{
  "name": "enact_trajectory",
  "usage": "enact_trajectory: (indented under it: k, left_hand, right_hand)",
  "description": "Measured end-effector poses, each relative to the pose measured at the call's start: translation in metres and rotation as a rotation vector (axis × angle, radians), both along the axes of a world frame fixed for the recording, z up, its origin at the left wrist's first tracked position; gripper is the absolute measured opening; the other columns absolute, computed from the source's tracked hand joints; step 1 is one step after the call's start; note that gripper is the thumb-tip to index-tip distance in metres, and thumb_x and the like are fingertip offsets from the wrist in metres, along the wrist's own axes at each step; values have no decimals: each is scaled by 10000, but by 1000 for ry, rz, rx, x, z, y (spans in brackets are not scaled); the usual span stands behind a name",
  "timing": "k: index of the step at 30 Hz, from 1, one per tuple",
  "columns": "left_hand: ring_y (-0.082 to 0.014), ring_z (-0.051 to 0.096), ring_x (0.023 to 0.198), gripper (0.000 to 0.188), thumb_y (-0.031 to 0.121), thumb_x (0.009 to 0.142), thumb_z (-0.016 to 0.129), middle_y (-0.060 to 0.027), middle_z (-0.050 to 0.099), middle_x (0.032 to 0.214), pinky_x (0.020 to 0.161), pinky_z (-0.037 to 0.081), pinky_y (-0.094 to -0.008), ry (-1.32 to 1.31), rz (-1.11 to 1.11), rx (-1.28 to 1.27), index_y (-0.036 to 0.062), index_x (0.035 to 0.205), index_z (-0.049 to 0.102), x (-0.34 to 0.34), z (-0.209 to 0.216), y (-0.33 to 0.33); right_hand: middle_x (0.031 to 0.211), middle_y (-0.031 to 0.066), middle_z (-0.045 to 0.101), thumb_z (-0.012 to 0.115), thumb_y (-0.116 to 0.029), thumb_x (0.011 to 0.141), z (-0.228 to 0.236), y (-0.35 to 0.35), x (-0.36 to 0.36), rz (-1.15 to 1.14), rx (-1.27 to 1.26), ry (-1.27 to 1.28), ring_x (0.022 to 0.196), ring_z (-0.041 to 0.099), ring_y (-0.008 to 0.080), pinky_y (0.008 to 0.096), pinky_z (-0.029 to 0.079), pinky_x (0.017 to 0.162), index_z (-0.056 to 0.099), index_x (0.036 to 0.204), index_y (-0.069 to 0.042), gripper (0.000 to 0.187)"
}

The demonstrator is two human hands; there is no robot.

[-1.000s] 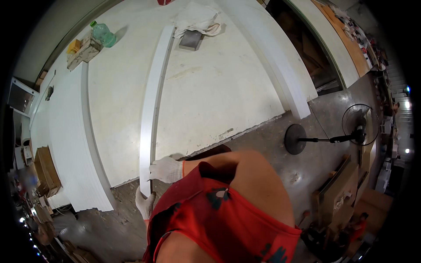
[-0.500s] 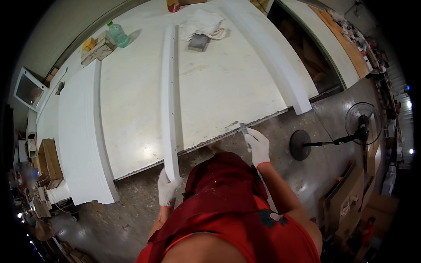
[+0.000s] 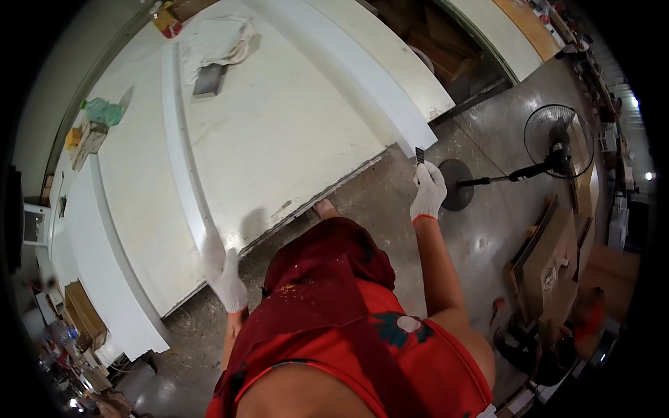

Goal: The person scrapes the surface of white plastic moldings using a small metal scraper to remove residue. They handle the moldings one at a time, scraping both sides and edges, then stack the finished pieces on a cardboard sheet on the floor.

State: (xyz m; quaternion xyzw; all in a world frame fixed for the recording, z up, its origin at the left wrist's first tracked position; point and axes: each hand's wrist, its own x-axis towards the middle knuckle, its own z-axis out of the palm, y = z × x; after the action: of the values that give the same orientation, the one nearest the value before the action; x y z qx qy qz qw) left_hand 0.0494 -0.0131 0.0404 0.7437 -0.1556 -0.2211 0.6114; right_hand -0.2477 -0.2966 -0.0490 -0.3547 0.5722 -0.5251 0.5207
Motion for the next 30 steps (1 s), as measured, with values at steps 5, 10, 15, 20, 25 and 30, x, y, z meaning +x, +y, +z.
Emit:
enact_trajectory:
  k: [5, 10, 15, 20, 25, 30]
  left_hand:
    - [-202, 565, 1164, 418, 113, 947, 541, -137, 595, 1290, 1007, 433, -313, 732, -777, -111, -54, 1330, 517, -41, -24, -105]
    - [-163, 559, 1155, 375, 152, 997, 508, -82, 598, 1224, 982, 449, -307, 1097, -836, -141, 1, 1340, 504, -95, -64, -212]
    - [-112, 583, 919, 204, 218, 990, 546, -18, 604, 966, 785, 476, -283, 1038, -660, -195, 43, 1092, 567, -128, -66, -268]
    - [-139, 565, 558, 261, 274, 928, 637, -40, 587, 794, 474, 422, -264, 1074, -597, -181, 50, 1026, 547, -136, -68, -279]
    - [-154, 603, 651, 272, 240, 941, 615, -76, 605, 859, 515, 481, -289, 1107, -579, -319, 22, 1086, 541, -121, -56, -250]
    - [-232, 608, 899, 298, 220, 987, 526, -128, 599, 1048, 767, 540, -406, 1234, -380, -508, -9, 1177, 525, -74, -52, -182]
  right_hand:
    - [1005, 71, 597, 566, -87, 959, -5, -20, -2, 194, 22, -207, 895, 567, 136, 321, 515, 849, 604, 1122, 18, 197]
    - [1169, 157, 593, 472, -79, 997, -7, -19, 1, 222, 201, -439, 1042, 603, 204, 356, 509, 880, 534, 1176, 92, 256]
    - [1160, 141, 620, 480, -103, 993, -35, -11, -14, 443, 125, -47, 1056, 612, 197, 329, 500, 837, 545, 1203, 55, 271]
    - [1102, 97, 634, 630, -169, 908, 1, 10, 6, 517, 223, -538, 963, 615, 157, 319, 501, 786, 581, 1177, 19, 332]
    - [1107, 157, 629, 648, -107, 800, 14, 24, 6, 664, 139, -330, 948, 624, 237, 366, 526, 826, 609, 791, 16, 130]
    - [930, 113, 649, 593, -39, 777, 56, -5, 30, 928, -112, -61, 783, 587, 163, 283, 462, 711, 581, 781, -1, 41]
